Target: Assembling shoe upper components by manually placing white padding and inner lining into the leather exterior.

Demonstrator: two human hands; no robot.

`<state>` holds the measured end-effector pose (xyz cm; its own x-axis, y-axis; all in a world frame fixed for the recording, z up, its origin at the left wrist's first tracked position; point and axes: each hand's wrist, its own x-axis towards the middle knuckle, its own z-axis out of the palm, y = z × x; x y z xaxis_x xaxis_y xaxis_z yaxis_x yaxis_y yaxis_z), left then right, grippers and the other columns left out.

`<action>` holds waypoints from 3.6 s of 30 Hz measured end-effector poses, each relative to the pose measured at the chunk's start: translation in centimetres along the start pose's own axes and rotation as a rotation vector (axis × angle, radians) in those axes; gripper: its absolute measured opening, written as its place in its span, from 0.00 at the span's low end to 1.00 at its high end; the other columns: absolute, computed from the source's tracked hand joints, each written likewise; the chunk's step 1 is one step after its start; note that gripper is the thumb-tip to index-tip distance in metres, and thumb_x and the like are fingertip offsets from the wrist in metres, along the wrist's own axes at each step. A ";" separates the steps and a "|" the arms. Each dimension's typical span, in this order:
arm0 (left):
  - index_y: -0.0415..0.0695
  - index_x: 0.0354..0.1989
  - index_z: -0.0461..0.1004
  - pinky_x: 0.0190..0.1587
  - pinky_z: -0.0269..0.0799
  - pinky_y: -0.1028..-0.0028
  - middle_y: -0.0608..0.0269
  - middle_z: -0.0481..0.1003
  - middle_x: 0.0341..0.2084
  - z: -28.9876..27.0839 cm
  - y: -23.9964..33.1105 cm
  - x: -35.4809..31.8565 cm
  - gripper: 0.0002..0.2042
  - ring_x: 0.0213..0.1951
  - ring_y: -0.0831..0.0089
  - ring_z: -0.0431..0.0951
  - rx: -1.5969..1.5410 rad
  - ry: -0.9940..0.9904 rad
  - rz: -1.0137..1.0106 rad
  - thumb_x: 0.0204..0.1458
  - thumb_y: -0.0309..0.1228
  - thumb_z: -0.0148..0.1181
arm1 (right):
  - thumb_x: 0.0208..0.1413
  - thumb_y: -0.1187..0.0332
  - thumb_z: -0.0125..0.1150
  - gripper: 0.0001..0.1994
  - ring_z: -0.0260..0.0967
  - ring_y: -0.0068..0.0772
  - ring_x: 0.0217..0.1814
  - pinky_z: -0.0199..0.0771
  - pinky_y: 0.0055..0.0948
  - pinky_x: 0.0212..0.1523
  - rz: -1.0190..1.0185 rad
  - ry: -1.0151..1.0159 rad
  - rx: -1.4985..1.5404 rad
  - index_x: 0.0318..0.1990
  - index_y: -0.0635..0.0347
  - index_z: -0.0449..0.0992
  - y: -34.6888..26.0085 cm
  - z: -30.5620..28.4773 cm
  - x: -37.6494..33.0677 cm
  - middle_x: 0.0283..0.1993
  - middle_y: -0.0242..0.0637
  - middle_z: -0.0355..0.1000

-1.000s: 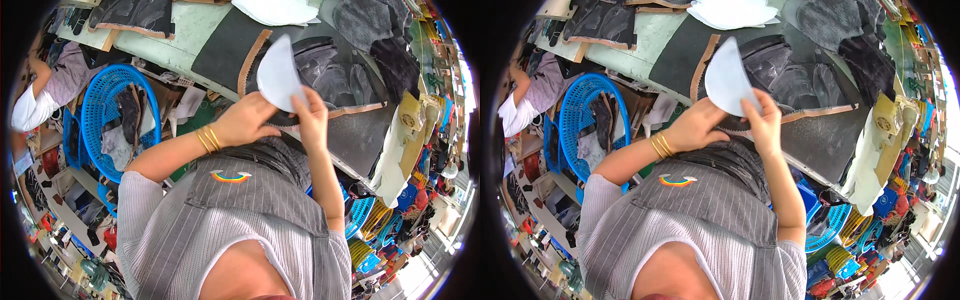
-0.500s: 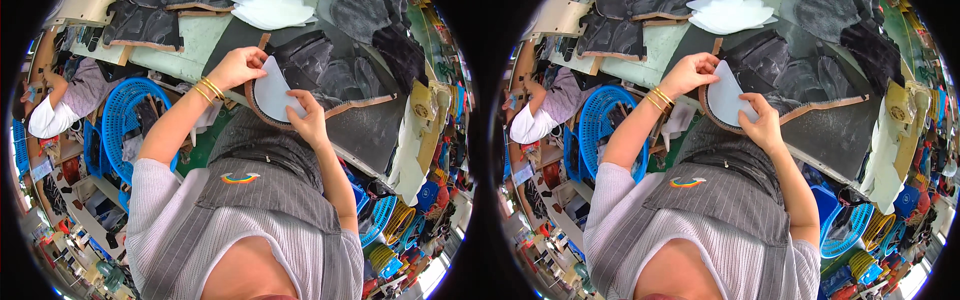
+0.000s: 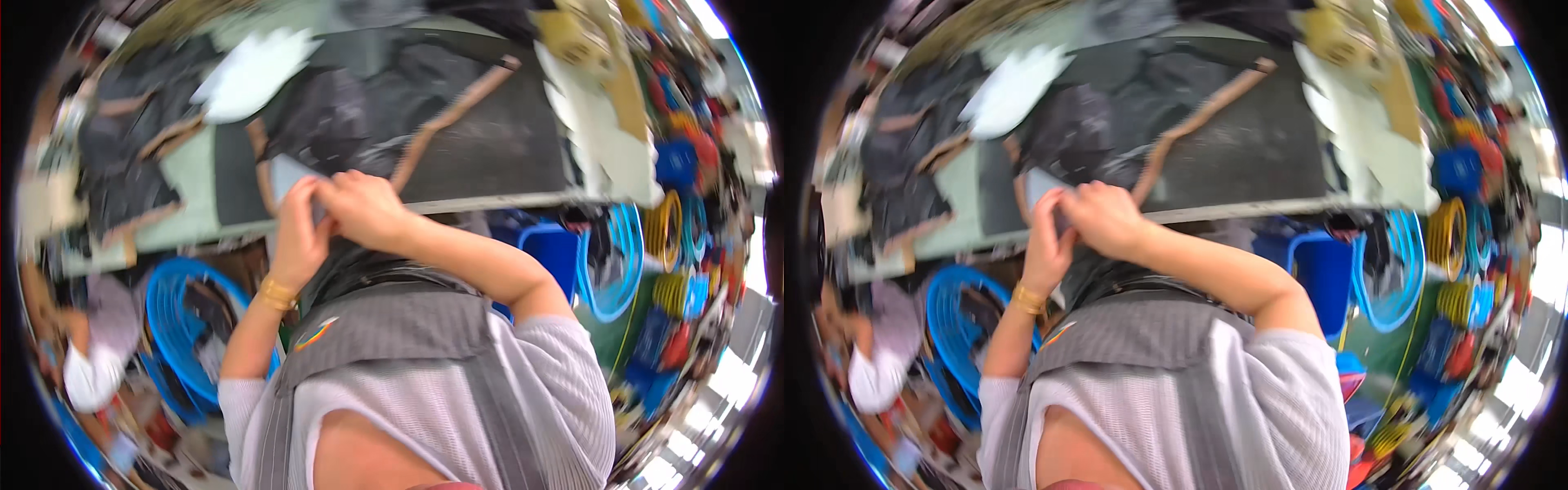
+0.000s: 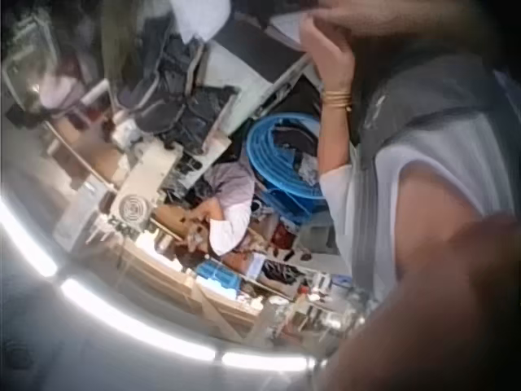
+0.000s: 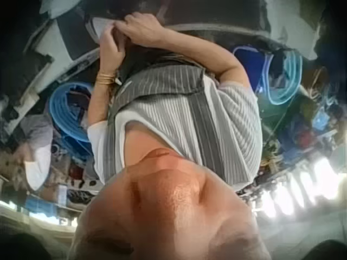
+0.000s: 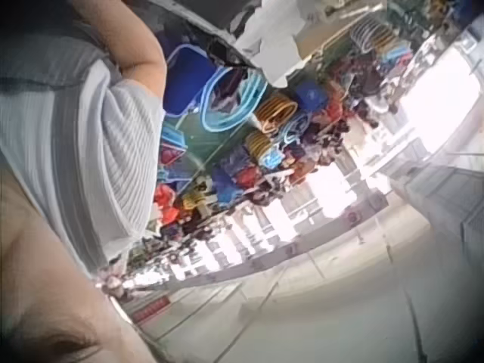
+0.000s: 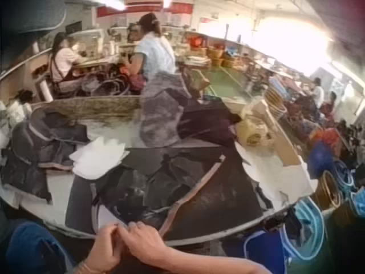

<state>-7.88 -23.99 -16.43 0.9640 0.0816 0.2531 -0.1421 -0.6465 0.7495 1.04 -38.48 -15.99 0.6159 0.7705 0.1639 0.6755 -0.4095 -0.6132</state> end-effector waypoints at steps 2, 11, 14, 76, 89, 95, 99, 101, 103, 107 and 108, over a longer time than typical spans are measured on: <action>0.35 0.61 0.57 0.63 0.53 0.57 0.47 0.63 0.56 -0.8 0.3 -0.1 0.31 0.60 0.49 0.60 0.104 -0.162 0.041 0.49 0.31 0.62 | 0.38 0.68 0.66 0.16 0.68 0.48 0.39 0.72 0.41 0.36 -0.024 0.106 -0.193 0.37 0.57 0.71 0.7 -2.9 -0.6 0.34 0.42 0.66; 0.51 0.48 0.75 0.60 0.57 0.53 0.54 0.67 0.48 -4.4 2.4 4.2 0.23 0.58 0.52 0.63 0.580 -0.541 0.181 0.37 0.26 0.61 | 0.48 0.69 0.63 0.09 0.71 0.47 0.40 0.73 0.38 0.42 0.511 0.618 -0.650 0.39 0.57 0.78 18.7 -20.3 -12.5 0.38 0.40 0.74; 0.43 0.43 0.75 0.55 0.63 0.56 0.54 0.70 0.43 -2.4 8.5 10.6 0.20 0.51 0.52 0.69 0.413 -0.578 0.304 0.38 0.33 0.67 | 0.50 0.70 0.61 0.09 0.71 0.45 0.39 0.72 0.37 0.43 0.360 0.549 -0.708 0.40 0.57 0.78 24.5 -22.0 -14.3 0.38 0.38 0.76; 0.47 0.60 0.65 0.59 0.59 0.61 0.59 0.60 0.63 7.0 4.4 6.6 0.36 0.63 0.60 0.60 0.371 -0.243 0.280 0.36 0.31 0.68 | 0.52 0.80 0.57 0.18 0.66 0.48 0.49 0.70 0.37 0.48 -0.048 0.059 -0.210 0.52 0.60 0.74 9.9 -10.2 -4.5 0.49 0.49 0.65; 0.46 0.39 0.72 0.31 0.72 0.70 0.65 0.78 0.26 7.4 7.0 8.9 0.16 0.28 0.66 0.79 0.342 0.174 0.212 0.38 0.21 0.62 | 0.40 0.72 0.68 0.17 0.76 0.41 0.36 0.76 0.33 0.35 -0.002 0.455 -0.263 0.41 0.62 0.74 6.2 -8.0 -3.9 0.36 0.40 0.76; 0.44 0.31 0.75 0.33 0.73 0.71 0.63 0.77 0.32 8.5 5.5 7.5 0.13 0.31 0.64 0.79 0.133 0.187 0.156 0.32 0.18 0.60 | 0.40 0.76 0.60 0.20 0.76 0.39 0.39 0.77 0.32 0.38 -0.188 0.284 -0.276 0.45 0.63 0.73 8.4 -8.4 -6.0 0.42 0.42 0.75; 0.44 0.33 0.76 0.38 0.73 0.70 0.65 0.76 0.33 7.0 4.4 4.8 0.08 0.36 0.69 0.78 0.293 -0.078 0.515 0.43 0.29 0.56 | 0.43 0.72 0.56 0.21 0.69 0.47 0.56 0.71 0.39 0.55 -0.405 0.028 -0.484 0.49 0.67 0.71 7.9 -9.3 -8.5 0.51 0.48 0.71; 0.43 0.35 0.78 0.40 0.75 0.69 0.63 0.79 0.36 6.7 4.9 4.5 0.09 0.38 0.68 0.80 0.400 -0.078 0.595 0.44 0.27 0.58 | 0.46 0.70 0.54 0.20 0.66 0.48 0.59 0.67 0.41 0.60 -0.398 -0.047 -0.539 0.49 0.69 0.71 7.8 -9.7 -8.5 0.53 0.49 0.69; 0.43 0.35 0.79 0.42 0.75 0.69 0.63 0.79 0.36 6.6 4.9 4.5 0.09 0.39 0.68 0.80 0.389 -0.078 0.553 0.44 0.27 0.57 | 0.46 0.70 0.55 0.21 0.67 0.48 0.59 0.67 0.41 0.60 -0.399 -0.130 -0.379 0.49 0.68 0.71 8.8 -10.8 -7.5 0.52 0.48 0.70; 0.44 0.36 0.79 0.44 0.75 0.69 0.61 0.78 0.37 5.6 5.2 4.9 0.09 0.41 0.66 0.80 0.186 -0.228 0.263 0.47 0.27 0.56 | 0.45 0.72 0.58 0.21 0.64 0.48 0.62 0.67 0.40 0.61 -0.330 -0.091 -0.365 0.51 0.66 0.71 9.3 -10.3 -8.5 0.58 0.48 0.67; 0.45 0.38 0.79 0.44 0.75 0.69 0.60 0.79 0.38 5.3 5.0 4.8 0.10 0.42 0.66 0.79 0.173 -0.225 0.259 0.47 0.28 0.56 | 0.45 0.72 0.58 0.21 0.64 0.48 0.62 0.67 0.40 0.61 -0.337 -0.099 -0.362 0.51 0.66 0.71 8.9 -10.3 -8.7 0.58 0.48 0.67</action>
<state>-2.75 -30.90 -14.72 0.9290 -0.2576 0.2655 -0.3661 -0.7442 0.5588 5.87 -53.88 -14.90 0.3098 0.9246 0.2218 0.9383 -0.2595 -0.2287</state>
